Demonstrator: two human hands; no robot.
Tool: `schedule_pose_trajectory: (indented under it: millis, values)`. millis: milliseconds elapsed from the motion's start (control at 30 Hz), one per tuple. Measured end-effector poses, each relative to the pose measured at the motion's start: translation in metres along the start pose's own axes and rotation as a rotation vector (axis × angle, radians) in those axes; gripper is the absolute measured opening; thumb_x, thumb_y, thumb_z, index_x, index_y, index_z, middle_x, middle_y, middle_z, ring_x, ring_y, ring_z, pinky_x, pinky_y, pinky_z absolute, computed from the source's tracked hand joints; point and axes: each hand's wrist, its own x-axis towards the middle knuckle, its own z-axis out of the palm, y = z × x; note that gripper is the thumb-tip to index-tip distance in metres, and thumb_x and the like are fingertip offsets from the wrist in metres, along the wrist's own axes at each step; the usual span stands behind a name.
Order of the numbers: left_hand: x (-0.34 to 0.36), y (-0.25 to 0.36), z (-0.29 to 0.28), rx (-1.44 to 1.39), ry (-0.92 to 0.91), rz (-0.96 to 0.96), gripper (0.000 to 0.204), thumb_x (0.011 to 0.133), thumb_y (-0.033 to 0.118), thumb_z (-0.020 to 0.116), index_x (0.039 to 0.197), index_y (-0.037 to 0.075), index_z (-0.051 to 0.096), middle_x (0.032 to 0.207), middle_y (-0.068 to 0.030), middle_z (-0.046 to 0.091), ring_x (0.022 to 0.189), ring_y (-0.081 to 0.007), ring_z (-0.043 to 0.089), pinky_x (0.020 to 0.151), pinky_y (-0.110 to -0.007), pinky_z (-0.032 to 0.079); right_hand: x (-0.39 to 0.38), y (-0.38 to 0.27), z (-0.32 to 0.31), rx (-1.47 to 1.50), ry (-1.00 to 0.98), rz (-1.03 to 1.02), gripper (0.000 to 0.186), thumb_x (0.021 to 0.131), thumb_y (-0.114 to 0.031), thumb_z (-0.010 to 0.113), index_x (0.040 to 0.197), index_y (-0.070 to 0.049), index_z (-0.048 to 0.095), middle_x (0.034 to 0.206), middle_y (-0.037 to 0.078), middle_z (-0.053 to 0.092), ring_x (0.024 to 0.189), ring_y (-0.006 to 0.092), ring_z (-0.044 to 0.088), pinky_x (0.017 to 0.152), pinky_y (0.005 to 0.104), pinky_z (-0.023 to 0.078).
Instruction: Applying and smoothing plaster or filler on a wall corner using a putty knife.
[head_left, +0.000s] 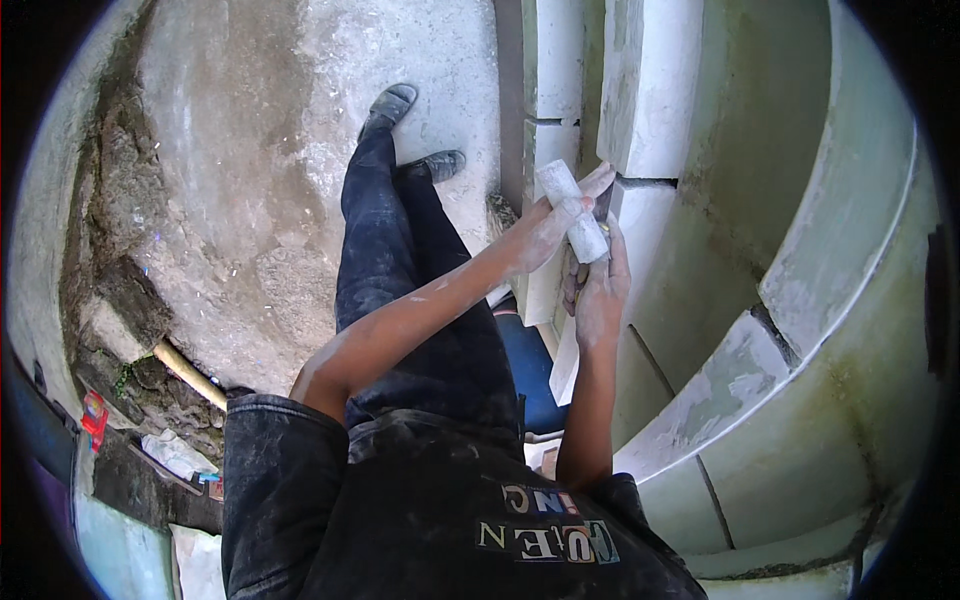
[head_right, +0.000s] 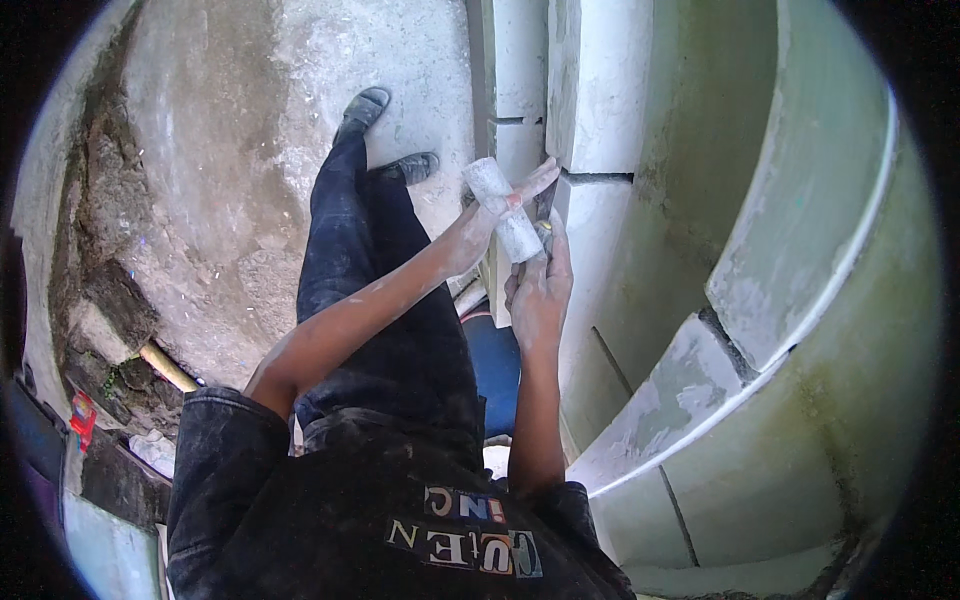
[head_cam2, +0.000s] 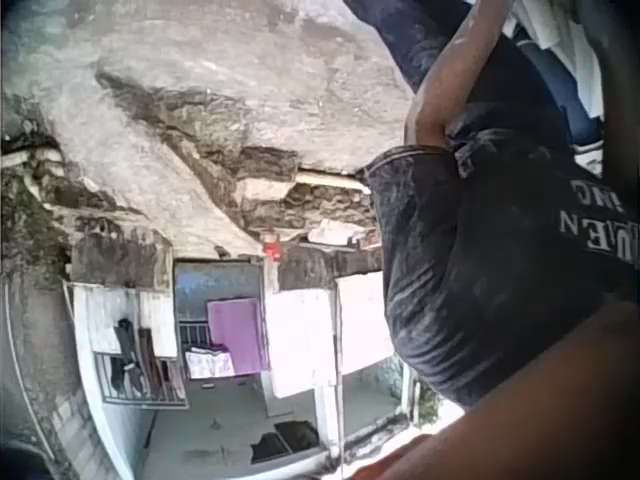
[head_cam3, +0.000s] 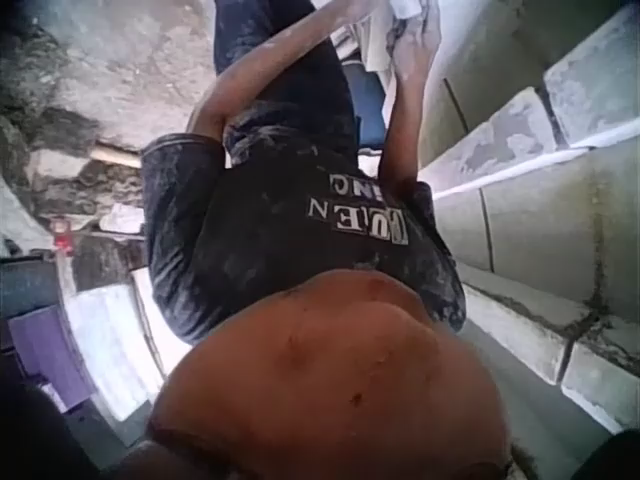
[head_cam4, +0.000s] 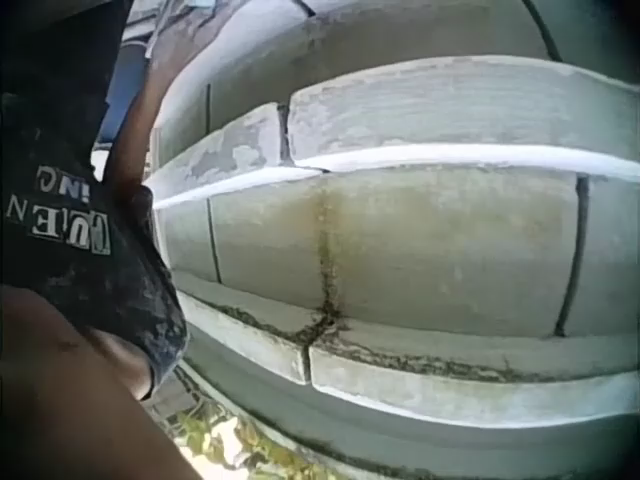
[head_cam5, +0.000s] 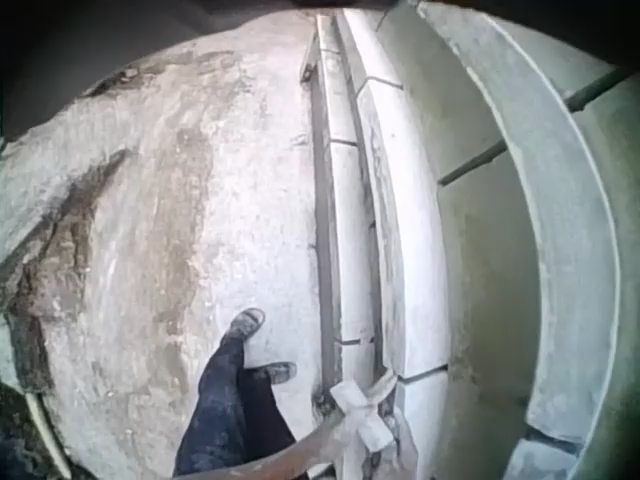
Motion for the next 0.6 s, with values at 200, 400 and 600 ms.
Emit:
schedule_pose_trajectory:
  millis: [200,400,600]
  values:
    - [0.002,0.007,0.002,0.003,-0.01,-0.014,0.061,0.107,0.036,0.037,0.155,-0.002,0.032,0.166,-0.0175,0.022,0.153,-0.0253,0.022,0.122,-0.035,0.018,0.001,0.005,0.001,0.032,0.032,-0.015,0.051,0.104,-0.004,0.035,0.154,-0.006,0.035,0.077,0.001,0.056,0.051,0.0026,0.043,0.044,0.0203,0.035]
    - [0.004,-0.003,0.001,-0.057,-0.011,-0.013,0.061,0.107,0.036,0.036,0.156,-0.001,0.029,0.166,-0.018,0.02,0.153,-0.0263,0.02,0.122,-0.033,0.018,0.007,0.011,0.003,0.026,0.058,-0.035,0.051,0.102,-0.002,0.035,0.154,-0.004,0.036,0.08,0.003,0.058,0.052,0.0028,0.045,0.044,0.0208,0.036]
    - [0.015,-0.002,0.002,-0.089,0.045,-0.031,0.063,0.107,0.036,0.035,0.155,-0.005,0.027,0.166,-0.0195,0.019,0.154,-0.0256,0.018,0.123,-0.033,0.015,0.017,0.004,0.003,0.071,0.022,-0.007,0.055,0.099,0.004,0.035,0.153,-0.003,0.037,0.085,0.006,0.061,0.051,0.0033,0.046,0.043,0.0207,0.037]
